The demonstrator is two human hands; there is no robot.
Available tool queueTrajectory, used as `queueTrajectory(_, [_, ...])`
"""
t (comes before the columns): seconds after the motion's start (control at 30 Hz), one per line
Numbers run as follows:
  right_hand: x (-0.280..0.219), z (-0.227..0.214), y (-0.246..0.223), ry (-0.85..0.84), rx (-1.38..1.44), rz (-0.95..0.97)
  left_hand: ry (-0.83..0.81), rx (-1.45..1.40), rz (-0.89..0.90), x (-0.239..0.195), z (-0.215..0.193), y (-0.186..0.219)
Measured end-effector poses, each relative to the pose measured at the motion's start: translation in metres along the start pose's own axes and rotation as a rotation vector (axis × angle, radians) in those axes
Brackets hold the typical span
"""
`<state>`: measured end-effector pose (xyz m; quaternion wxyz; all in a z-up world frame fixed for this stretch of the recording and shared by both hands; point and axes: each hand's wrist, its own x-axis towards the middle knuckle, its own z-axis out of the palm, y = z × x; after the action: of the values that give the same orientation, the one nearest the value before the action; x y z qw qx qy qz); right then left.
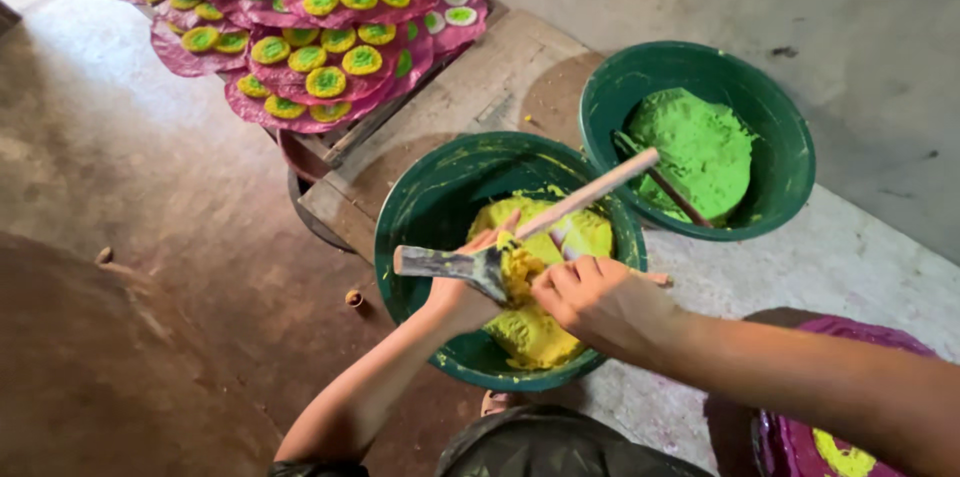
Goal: The person scoops yellow dough from a green bowl and uses a manual press to form ring shapes onto a purple tray. They then scoop green dough and press it into the center of the yellow rings to create a two-toned pattern.
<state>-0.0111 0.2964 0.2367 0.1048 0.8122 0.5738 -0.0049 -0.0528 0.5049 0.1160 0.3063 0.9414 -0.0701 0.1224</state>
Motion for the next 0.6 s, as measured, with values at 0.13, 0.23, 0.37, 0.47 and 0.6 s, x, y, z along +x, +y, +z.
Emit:
queueTrajectory(0.13, [-0.033, -0.017, 0.017, 0.086, 0.066, 0.053, 0.115, -0.028, -0.033, -0.005, 0.004, -0.023])
queueTrajectory(0.23, [-0.056, -0.019, 0.022, -0.047, 0.322, 0.562, 0.229, -0.08, -0.186, 0.003, -0.006, -0.031])
queueTrajectory(0.37, [-0.013, 0.037, 0.004, 0.459, 0.985, 0.466, 0.535, -0.226, -0.015, 0.013, -0.011, -0.002])
queueTrajectory(0.47, [0.0, 0.075, -0.036, 0.653, 1.007, 0.382, 0.504, 0.165, -0.003, 0.029, -0.017, -0.001])
queueTrajectory(0.6, [-0.023, 0.088, -0.036, 0.272, 1.192, 0.583, 0.395, 0.114, -0.013, 0.03, -0.034, -0.014])
